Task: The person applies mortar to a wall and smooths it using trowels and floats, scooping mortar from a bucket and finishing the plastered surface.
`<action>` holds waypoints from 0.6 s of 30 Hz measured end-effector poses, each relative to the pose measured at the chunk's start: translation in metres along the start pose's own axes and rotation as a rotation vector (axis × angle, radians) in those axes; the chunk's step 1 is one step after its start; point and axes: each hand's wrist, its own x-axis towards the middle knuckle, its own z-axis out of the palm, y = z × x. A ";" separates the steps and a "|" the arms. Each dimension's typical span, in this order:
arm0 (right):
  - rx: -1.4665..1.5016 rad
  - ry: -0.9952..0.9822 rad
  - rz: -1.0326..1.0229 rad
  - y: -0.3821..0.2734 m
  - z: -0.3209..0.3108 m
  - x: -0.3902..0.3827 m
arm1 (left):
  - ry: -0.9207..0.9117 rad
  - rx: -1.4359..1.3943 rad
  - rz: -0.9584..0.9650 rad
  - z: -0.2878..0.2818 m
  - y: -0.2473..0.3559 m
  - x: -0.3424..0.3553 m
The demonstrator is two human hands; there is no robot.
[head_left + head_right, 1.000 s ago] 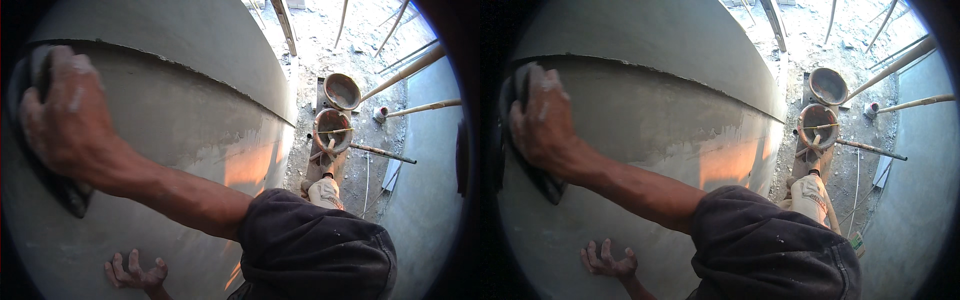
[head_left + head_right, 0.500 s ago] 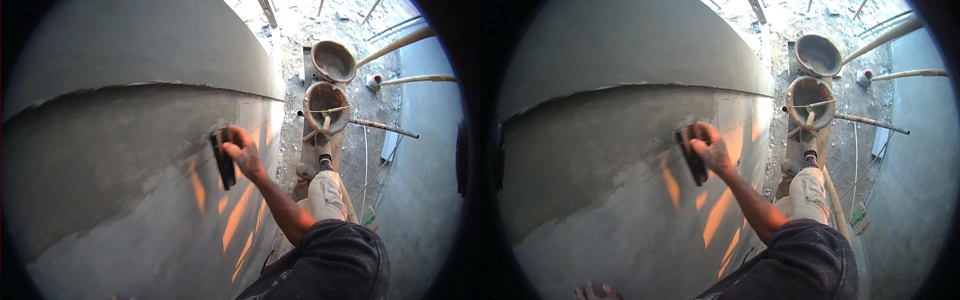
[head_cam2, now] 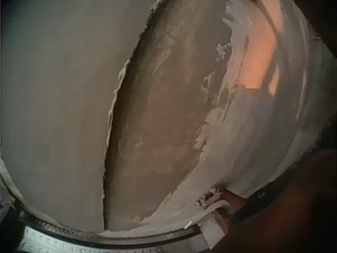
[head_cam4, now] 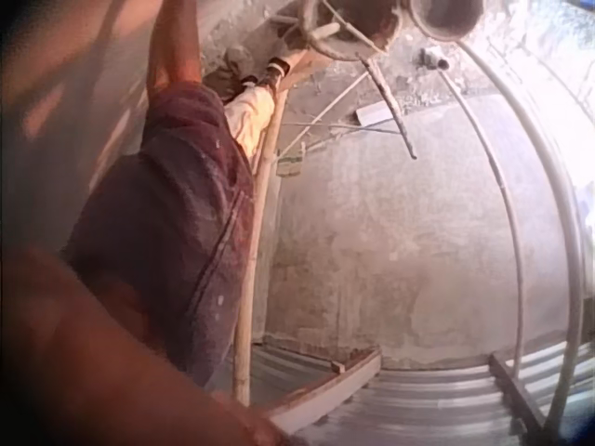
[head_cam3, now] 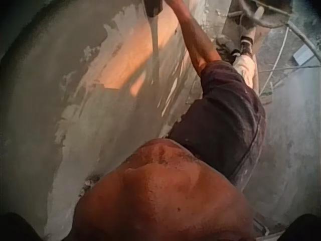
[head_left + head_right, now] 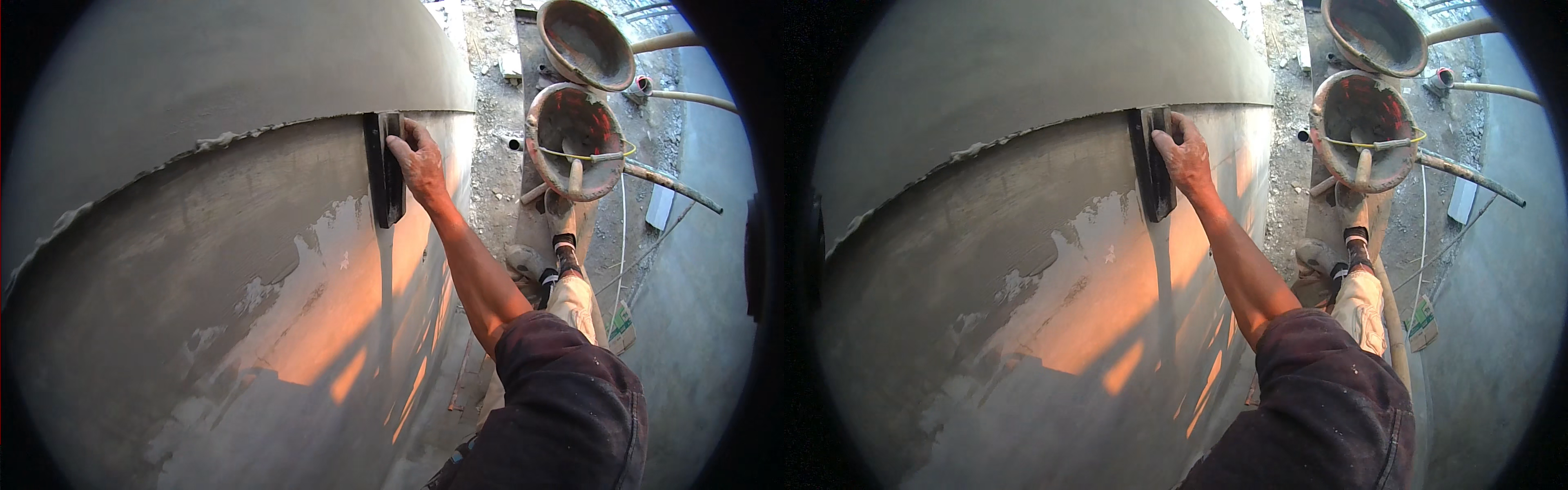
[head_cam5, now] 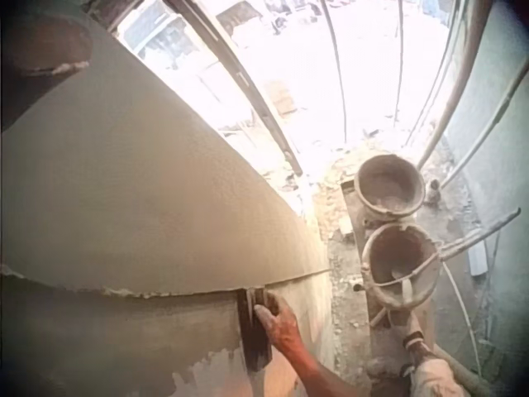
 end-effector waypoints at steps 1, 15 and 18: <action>-0.002 0.001 0.006 -0.006 0.003 -0.003 | -0.007 0.003 0.007 0.003 -0.002 -0.001; -0.056 -0.395 -0.365 -0.191 0.082 -0.127 | -0.060 0.034 -0.008 -0.015 -0.028 -0.016; 0.085 -0.420 -0.221 -0.160 0.062 -0.141 | -0.057 0.065 0.020 -0.022 -0.032 -0.011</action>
